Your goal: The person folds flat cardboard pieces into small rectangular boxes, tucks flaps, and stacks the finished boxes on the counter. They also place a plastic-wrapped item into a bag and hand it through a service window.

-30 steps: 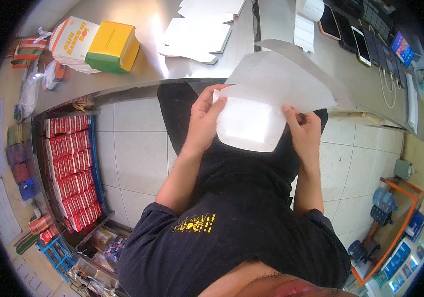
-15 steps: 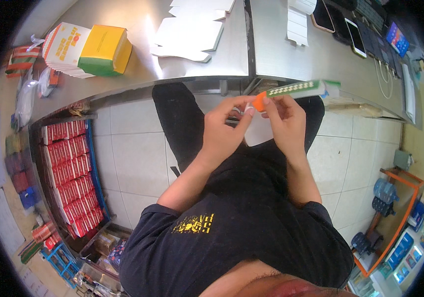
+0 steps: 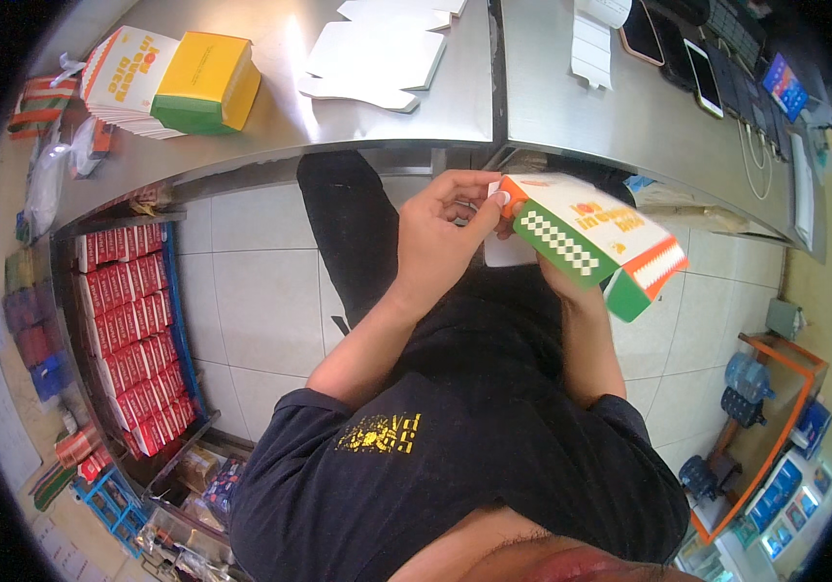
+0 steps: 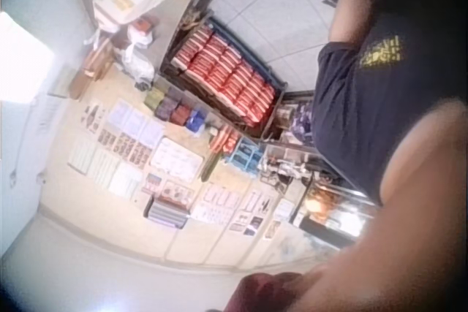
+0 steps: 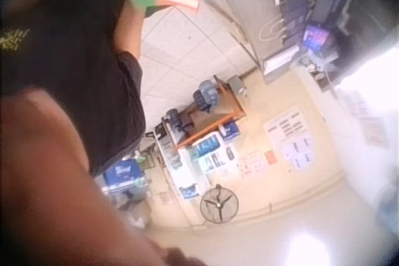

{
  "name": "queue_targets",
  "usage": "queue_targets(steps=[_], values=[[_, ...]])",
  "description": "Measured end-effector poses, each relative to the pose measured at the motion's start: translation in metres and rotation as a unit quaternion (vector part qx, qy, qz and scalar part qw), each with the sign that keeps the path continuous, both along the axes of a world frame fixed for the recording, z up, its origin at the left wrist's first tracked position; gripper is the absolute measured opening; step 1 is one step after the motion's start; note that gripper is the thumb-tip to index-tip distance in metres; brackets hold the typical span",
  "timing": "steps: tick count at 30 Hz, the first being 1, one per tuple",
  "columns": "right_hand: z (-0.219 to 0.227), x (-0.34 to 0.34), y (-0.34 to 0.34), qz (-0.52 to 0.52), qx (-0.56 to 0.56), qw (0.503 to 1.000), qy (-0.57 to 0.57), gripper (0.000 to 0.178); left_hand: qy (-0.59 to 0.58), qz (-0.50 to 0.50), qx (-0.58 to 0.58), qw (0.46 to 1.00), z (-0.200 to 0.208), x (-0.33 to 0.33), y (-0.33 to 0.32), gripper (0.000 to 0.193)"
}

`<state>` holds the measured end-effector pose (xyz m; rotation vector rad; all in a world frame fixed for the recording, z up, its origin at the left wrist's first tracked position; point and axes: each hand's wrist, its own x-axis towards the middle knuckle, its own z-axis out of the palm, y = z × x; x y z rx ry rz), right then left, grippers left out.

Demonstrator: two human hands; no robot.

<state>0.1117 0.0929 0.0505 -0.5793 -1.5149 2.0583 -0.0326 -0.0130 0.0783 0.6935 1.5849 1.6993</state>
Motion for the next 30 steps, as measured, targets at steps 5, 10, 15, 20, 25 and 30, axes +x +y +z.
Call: queue_targets(steps=[5,10,15,20,25,30], values=[[-0.009,0.0,0.003,0.021,-0.091,0.992,0.088,0.03,-0.025,-0.013,0.01,1.0,-0.006,-0.003,-0.002,0.025],[-0.007,-0.006,-0.005,0.005,-0.042,0.993,-0.11,0.026,-0.009,-0.005,-0.011,1.0,-0.005,-0.007,-0.005,0.024],[-0.006,-0.008,-0.013,-0.025,-0.014,0.998,-0.048,0.032,0.022,0.002,-0.018,1.0,-0.006,-0.007,-0.004,0.024],[-0.008,-0.006,-0.005,0.03,-0.112,0.992,0.05,0.041,0.011,-0.015,-0.032,0.999,-0.01,-0.008,-0.004,0.025],[0.0,-0.014,-0.009,-0.049,-0.153,0.985,-0.053,0.03,-0.096,-0.035,-0.026,0.994,-0.011,-0.016,-0.005,0.028],[0.009,-0.015,-0.02,-0.103,0.027,0.989,-0.104,0.026,-0.093,-0.052,-0.027,0.994,0.0,-0.014,-0.01,0.026]])
